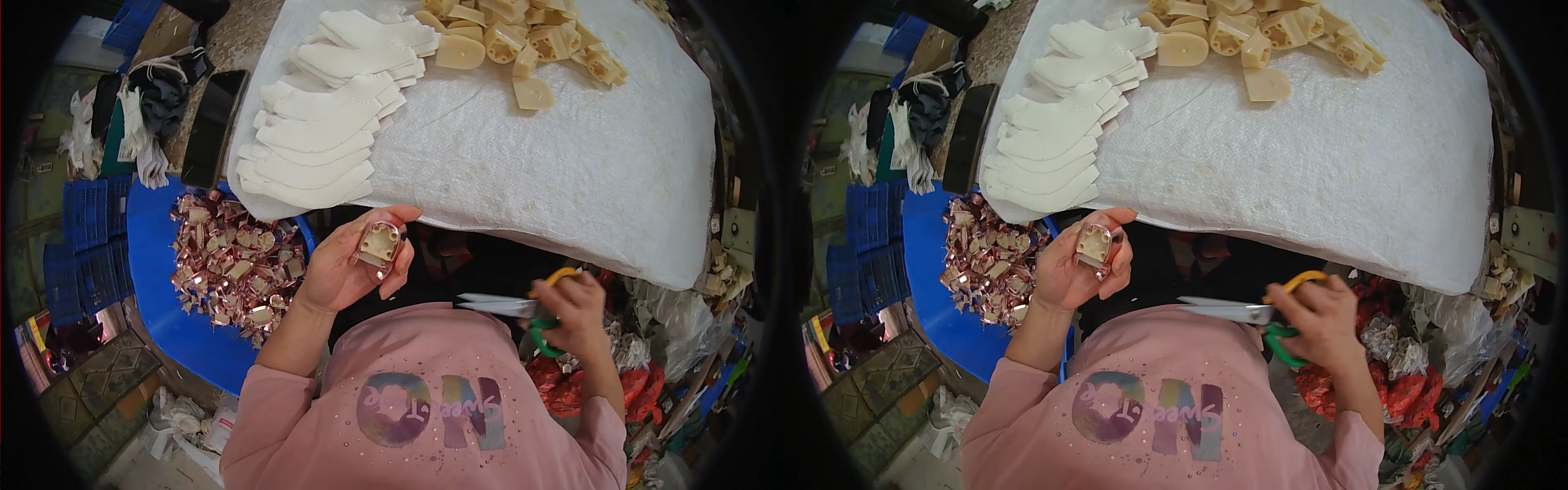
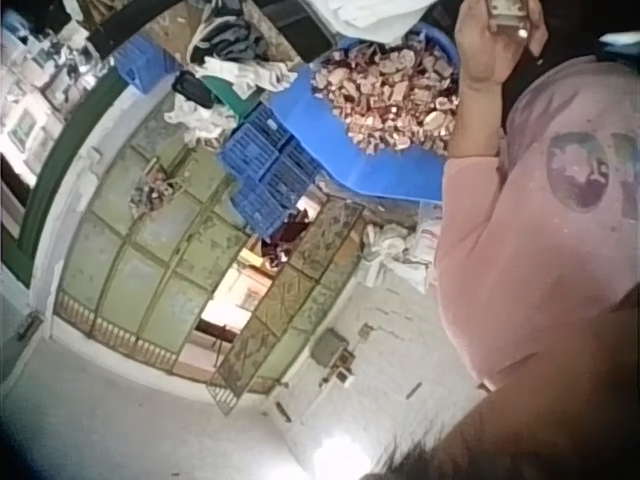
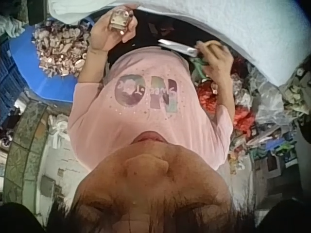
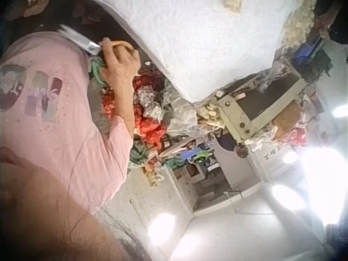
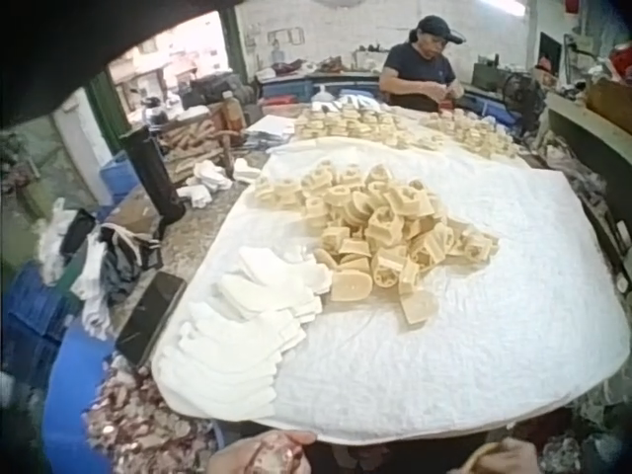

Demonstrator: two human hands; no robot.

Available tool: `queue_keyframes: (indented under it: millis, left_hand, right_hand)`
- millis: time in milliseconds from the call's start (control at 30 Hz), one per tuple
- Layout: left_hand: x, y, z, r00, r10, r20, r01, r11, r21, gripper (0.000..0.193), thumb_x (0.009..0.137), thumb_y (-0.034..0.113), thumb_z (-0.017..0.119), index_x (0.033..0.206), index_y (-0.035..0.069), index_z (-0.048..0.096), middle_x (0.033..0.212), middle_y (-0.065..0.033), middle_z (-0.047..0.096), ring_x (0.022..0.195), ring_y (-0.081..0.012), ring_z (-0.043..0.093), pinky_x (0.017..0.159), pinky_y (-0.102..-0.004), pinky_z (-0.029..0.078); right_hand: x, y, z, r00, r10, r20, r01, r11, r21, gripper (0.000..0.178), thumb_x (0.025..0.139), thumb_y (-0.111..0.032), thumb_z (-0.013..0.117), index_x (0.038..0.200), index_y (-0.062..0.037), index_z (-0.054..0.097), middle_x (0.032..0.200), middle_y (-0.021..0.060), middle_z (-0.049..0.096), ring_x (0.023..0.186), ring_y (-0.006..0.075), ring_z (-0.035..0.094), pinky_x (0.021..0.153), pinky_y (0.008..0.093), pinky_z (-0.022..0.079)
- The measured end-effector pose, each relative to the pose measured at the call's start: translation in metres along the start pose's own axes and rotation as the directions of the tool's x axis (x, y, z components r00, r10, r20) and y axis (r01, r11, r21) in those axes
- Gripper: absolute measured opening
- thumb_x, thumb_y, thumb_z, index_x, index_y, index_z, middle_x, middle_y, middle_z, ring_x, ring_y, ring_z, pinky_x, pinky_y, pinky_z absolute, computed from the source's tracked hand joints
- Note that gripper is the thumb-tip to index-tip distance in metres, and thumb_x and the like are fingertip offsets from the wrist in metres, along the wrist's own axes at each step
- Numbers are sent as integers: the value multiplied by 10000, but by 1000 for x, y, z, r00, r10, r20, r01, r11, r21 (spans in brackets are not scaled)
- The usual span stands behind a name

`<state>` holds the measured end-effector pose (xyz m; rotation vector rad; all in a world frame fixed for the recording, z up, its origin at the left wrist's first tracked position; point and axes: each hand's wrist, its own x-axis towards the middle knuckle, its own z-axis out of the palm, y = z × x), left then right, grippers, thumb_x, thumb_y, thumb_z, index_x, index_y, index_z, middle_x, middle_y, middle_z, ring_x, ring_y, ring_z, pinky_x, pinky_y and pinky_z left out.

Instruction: The recorder is wrapping material around shoe heel components and trimming the excess with scissors.

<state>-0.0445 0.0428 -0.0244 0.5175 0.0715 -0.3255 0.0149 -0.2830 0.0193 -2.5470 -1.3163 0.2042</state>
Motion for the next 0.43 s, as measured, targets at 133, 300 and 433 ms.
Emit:
queue_keyframes:
  millis: [133,300,433]
  left_hand:
    - [-7,6,-1,997,30,-67,-29,1000,11,596,920,391,425,1296,-66,353,822,-164,546,523,-191,476,476,-285,388]
    - [-33,28,-11,985,93,-142,-75,989,127,578,913,360,460,1295,-62,362,860,-155,554,623,-195,530,565,-266,435]
    - [-81,57,-27,632,607,-482,-6,626,780,663,873,411,527,1324,-39,344,908,-134,563,671,-222,565,605,-274,456]
  right_hand:
    - [-23,45,-7,751,427,-503,-443,891,96,567,615,-119,759,1156,-106,590,719,-2,505,596,150,464,541,314,386]
    - [-100,162,-28,377,740,-557,-864,498,77,501,801,-120,658,1284,-129,522,762,-2,502,659,94,448,570,264,402]
    - [-182,252,-27,363,848,-387,-922,388,-16,415,868,-171,603,1272,-122,526,1149,141,612,954,194,630,837,251,472]
